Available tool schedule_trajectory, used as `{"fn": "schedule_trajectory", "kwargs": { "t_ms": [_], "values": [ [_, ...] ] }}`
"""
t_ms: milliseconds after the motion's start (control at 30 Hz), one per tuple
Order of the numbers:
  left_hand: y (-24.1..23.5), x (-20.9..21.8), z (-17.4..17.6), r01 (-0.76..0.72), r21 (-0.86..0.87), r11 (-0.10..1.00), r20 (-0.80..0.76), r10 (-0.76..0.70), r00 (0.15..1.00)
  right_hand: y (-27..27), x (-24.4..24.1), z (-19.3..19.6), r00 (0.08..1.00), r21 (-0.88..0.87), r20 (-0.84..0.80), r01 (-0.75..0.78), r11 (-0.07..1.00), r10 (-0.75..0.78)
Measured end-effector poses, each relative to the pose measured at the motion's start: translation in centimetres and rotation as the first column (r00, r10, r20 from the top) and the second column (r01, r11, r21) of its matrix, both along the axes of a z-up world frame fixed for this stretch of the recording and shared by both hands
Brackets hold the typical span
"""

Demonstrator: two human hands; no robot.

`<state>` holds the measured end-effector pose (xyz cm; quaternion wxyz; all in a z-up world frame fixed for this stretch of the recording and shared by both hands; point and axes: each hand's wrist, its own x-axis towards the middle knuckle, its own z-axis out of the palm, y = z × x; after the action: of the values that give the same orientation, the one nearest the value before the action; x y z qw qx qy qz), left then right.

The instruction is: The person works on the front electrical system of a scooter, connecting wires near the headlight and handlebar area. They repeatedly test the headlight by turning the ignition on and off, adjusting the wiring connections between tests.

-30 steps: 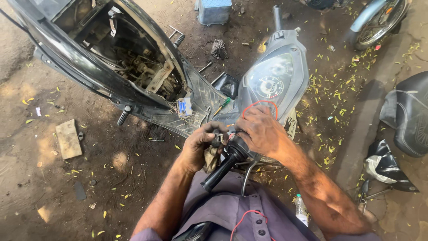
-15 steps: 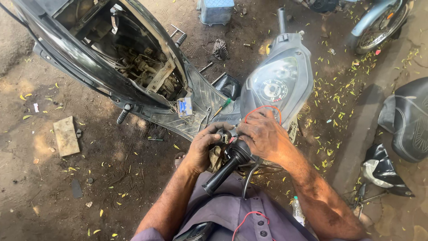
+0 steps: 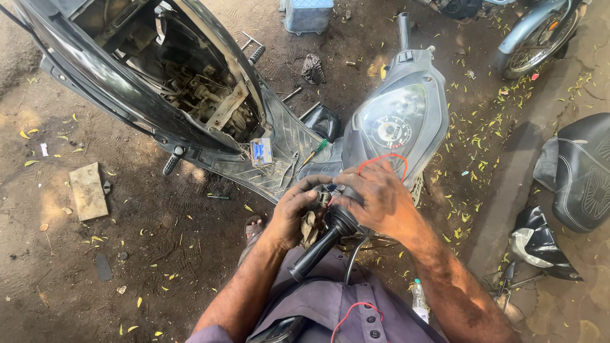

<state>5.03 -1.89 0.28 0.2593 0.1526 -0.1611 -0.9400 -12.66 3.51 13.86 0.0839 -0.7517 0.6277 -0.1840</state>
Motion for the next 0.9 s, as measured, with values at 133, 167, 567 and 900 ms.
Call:
{"fn": "schedule_trajectory", "kwargs": {
  "t_ms": [133,167,567,900],
  "values": [
    [0.4,0.1,0.5,-0.041,-0.097,0.994,0.085,0.049,0.995,0.7,0.0,-0.2,0.998,0.013,0.013,-0.057,0.998,0.056],
    [0.5,0.0,0.7,-0.049,-0.128,0.991,0.104,0.062,0.993,0.8,0.0,-0.3,0.997,-0.003,0.005,-0.078,0.997,0.078],
    [0.1,0.9,1.9,0.030,-0.278,0.960,0.235,0.037,0.971,1.2,0.1,-1.8,0.997,-0.027,-0.003,-0.081,0.996,0.081],
    [1.1,-0.5,2.9,-0.186,-0.149,0.971,0.113,0.203,0.973,1.5,0.0,-1.7,0.994,-0.059,0.108,0.006,0.998,0.000]
  ]
}}
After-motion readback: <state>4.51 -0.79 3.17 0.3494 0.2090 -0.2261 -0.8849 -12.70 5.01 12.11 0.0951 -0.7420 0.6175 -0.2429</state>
